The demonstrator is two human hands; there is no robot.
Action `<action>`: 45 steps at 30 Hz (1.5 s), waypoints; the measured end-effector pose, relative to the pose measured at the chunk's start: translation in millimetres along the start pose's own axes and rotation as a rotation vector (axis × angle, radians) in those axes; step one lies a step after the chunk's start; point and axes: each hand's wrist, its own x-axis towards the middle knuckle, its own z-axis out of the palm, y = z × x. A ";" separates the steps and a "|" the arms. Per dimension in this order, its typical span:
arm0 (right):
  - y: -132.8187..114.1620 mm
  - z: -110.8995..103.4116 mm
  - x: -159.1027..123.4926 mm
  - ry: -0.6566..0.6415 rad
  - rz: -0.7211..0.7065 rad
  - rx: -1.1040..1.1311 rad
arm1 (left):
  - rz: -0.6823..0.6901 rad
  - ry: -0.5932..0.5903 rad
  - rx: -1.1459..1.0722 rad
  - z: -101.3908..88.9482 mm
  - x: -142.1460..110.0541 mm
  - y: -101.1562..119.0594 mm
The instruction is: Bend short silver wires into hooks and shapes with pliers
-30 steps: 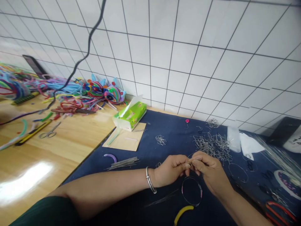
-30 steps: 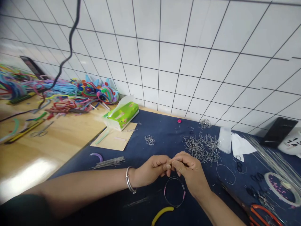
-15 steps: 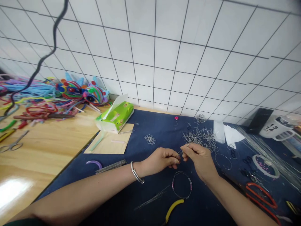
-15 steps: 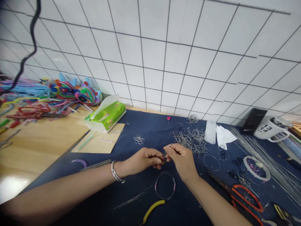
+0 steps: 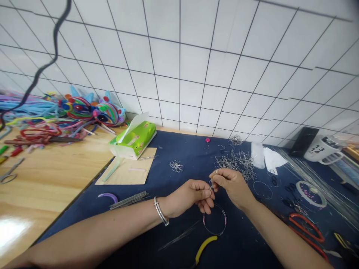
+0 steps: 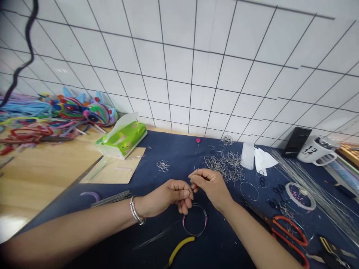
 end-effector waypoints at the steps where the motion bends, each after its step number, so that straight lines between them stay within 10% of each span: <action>1: 1.0 -2.4 0.6 -0.047 0.030 0.025 | -0.002 0.001 0.006 -0.5 0.0 0.1; 11: 10.2 5.5 -2.1 0.009 0.029 0.130 | 0.068 0.084 0.159 -1.8 4.4 -6.6; 19: -9.5 8.1 -0.2 0.118 -0.123 -0.377 | 0.187 0.253 0.497 -13.3 8.2 -4.9; 30: -24.0 5.3 13.6 0.027 -0.074 -0.133 | 0.087 -0.135 0.154 -35.0 6.9 13.3; 45: -21.6 6.9 4.5 0.043 -0.067 0.071 | 0.116 -0.104 0.277 -35.8 0.7 17.4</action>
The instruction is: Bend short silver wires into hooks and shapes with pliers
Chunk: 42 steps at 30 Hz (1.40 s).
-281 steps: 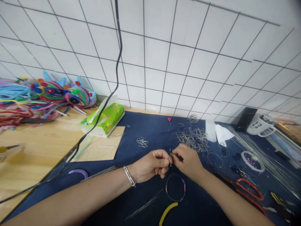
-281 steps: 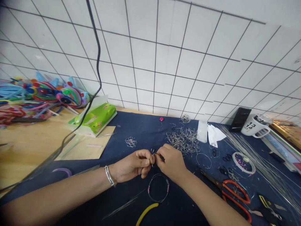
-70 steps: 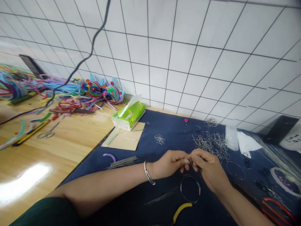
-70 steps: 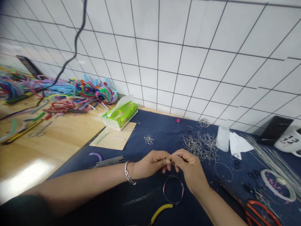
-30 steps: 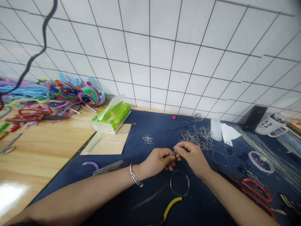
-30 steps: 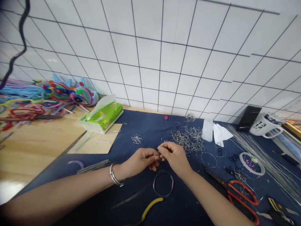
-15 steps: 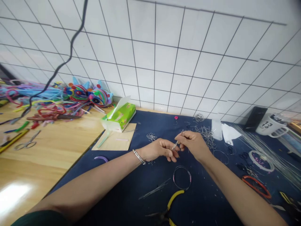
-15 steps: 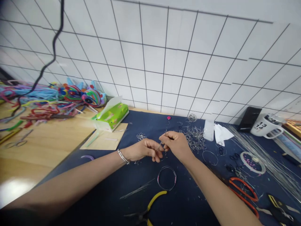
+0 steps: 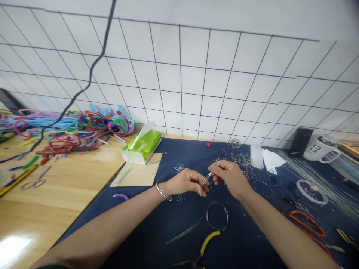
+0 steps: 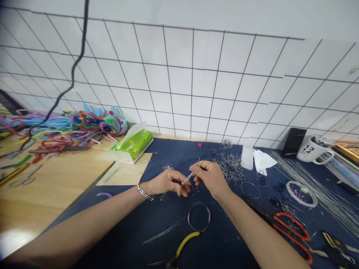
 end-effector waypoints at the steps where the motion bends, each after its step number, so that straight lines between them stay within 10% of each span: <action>1: 1.0 0.1 -0.2 -0.002 0.007 0.011 | -0.003 0.002 0.004 -0.9 -0.1 -0.1; 42: 20.6 14.3 -3.7 0.066 0.039 0.116 | 0.121 0.223 0.089 2.0 6.6 -14.0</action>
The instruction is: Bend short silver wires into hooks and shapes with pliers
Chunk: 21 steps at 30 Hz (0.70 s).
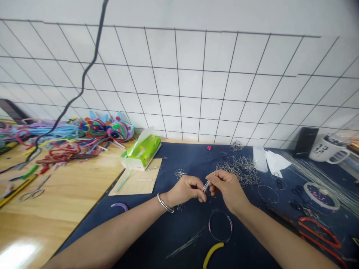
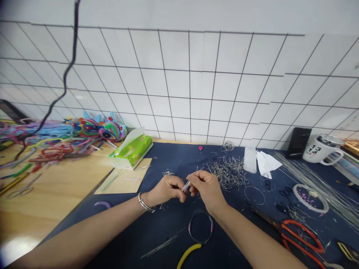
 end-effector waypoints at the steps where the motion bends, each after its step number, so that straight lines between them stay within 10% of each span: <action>1: 0.3 0.7 -0.3 0.003 0.004 0.018 | 0.006 0.009 -0.002 0.9 -0.1 0.2; 21: -11.1 -5.8 1.5 -0.133 -0.075 -0.261 | -0.092 -0.160 -0.055 -2.5 1.2 16.2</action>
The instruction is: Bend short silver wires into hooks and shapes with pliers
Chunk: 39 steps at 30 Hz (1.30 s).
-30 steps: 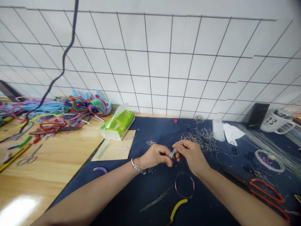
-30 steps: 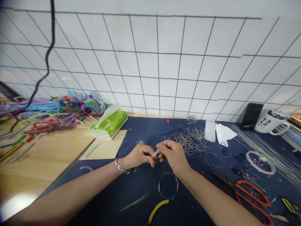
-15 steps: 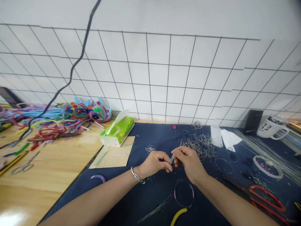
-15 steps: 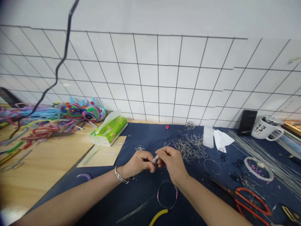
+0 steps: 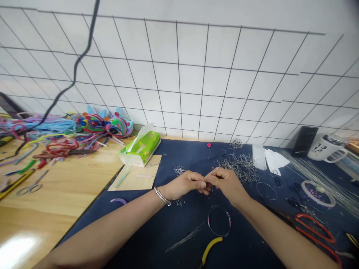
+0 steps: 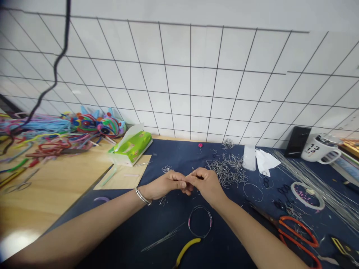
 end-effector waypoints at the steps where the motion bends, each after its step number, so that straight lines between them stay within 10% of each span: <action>1: -1.1 0.0 -0.2 -0.009 -0.010 -0.024 | -0.003 0.016 -0.011 0.7 0.0 -0.3; 15: 0.6 1.6 -0.4 -0.058 -0.085 -0.187 | -0.124 -0.062 -0.301 -4.5 0.9 -10.4; 31: -2.8 8.2 -0.9 0.193 0.002 -0.305 | 0.151 0.328 0.158 13.3 -0.8 -8.0; 39: 8.8 3.4 -0.4 0.113 0.047 -0.161 | 0.225 0.396 0.435 17.7 -0.2 -14.0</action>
